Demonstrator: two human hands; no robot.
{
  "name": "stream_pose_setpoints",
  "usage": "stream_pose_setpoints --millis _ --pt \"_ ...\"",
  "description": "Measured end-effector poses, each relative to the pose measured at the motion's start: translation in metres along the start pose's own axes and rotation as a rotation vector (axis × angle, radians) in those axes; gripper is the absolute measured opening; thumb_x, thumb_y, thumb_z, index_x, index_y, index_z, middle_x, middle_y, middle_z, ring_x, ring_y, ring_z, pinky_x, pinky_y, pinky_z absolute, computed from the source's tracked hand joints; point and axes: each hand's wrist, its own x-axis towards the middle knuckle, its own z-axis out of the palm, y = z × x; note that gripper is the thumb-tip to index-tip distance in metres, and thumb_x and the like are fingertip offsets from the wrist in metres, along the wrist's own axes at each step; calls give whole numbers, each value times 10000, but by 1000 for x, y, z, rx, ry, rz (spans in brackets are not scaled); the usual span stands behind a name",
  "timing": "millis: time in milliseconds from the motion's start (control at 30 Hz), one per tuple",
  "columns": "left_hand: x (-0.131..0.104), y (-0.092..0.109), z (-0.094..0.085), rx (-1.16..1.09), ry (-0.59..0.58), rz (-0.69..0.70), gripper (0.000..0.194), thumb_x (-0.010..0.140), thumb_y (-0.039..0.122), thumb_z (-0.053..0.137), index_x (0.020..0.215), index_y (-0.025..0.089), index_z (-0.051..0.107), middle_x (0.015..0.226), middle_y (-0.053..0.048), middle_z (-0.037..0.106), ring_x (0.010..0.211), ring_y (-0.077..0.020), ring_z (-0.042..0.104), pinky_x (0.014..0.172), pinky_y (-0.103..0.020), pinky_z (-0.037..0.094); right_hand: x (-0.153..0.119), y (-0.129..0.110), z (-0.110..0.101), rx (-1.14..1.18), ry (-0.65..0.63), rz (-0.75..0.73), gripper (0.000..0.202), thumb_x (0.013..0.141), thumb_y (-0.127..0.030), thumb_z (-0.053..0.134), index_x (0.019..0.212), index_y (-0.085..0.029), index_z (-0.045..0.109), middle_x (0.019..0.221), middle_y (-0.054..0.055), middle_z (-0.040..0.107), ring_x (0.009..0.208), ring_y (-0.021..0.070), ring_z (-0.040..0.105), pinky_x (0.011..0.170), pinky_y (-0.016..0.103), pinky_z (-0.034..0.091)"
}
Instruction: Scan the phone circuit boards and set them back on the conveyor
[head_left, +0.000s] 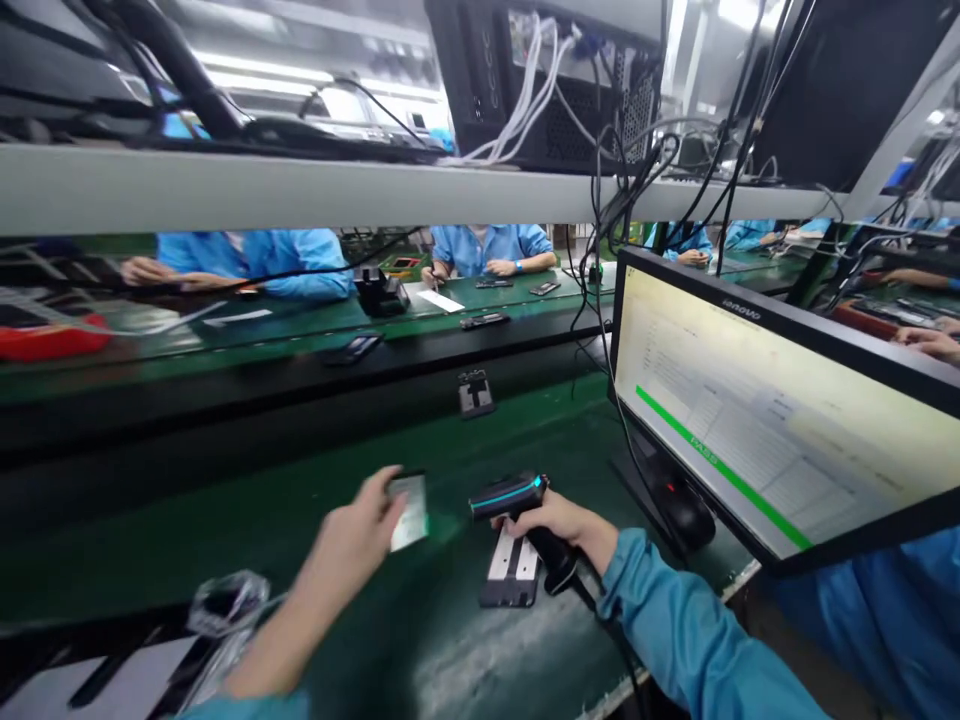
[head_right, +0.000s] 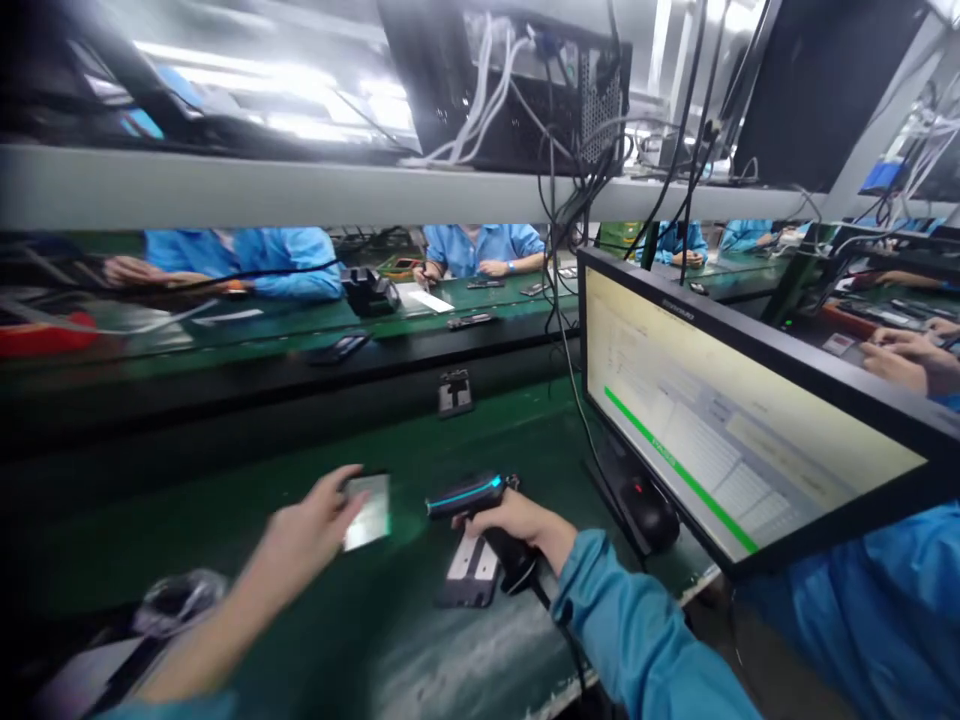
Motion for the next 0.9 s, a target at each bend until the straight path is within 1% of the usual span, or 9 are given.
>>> stream_pose_setpoints --millis 67,167,233,433,533,600,733,800,900 --pt "9 3 11 -69 -42 31 480 897 428 434 1327 217 450 716 -17 687 650 -245 679 628 -300 491 1 -1 1 -14 19 -25 263 533 -239 750 790 -184 753 712 -16 659 663 153 563 636 268 452" --pt "27 12 24 -166 -41 52 530 868 461 438 1330 201 425 856 -65 735 763 -258 705 670 -293 497 3 -2 0 -31 58 -54 251 532 -233 744 777 -182 757 731 -7 673 694 163 570 659 277 452" --pt "33 16 28 -180 -38 32 533 857 465 457 1318 199 434 918 -83 741 808 -260 707 706 -300 504 3 -2 -1 -30 77 -49 265 535 -229 743 795 -177 765 738 -2 679 699 164 571 666 280 448" --pt "27 21 16 -188 14 64 477 864 376 490 1296 172 479 871 -71 738 839 -245 702 800 -328 507 0 3 -2 35 79 -12 310 545 -192 749 852 -157 766 774 7 699 748 167 596 725 276 458" --pt "23 16 14 -337 7 38 483 866 339 511 1314 161 474 909 -79 739 809 -223 706 776 -329 530 2 4 -7 80 70 10 274 598 -183 754 870 -158 757 870 28 728 802 175 633 759 280 483" --pt "15 14 21 -498 -45 22 538 853 350 555 1344 157 451 949 -84 739 815 -214 711 768 -334 551 3 2 -11 103 76 26 264 634 -192 768 894 -148 754 933 58 741 811 184 658 756 290 507" --pt "-8 21 48 -809 -280 49 588 801 379 648 1312 139 483 1101 -123 703 867 -220 715 795 -364 581 2 -6 -30 146 180 -1 245 688 -225 772 904 -113 745 860 98 751 716 179 676 683 278 542" --pt "-13 30 58 -855 -350 80 565 796 380 659 1285 138 510 1158 -131 674 859 -213 713 799 -369 587 2 -8 -43 178 256 -27 212 706 -241 758 870 -108 739 844 108 753 708 180 686 679 274 561" --pt "-10 45 60 -838 -376 114 537 796 368 661 1266 142 532 1139 -116 669 819 -199 709 775 -360 594 -2 -7 -59 235 328 -52 165 718 -252 746 806 -114 726 900 125 756 816 202 710 791 291 586"
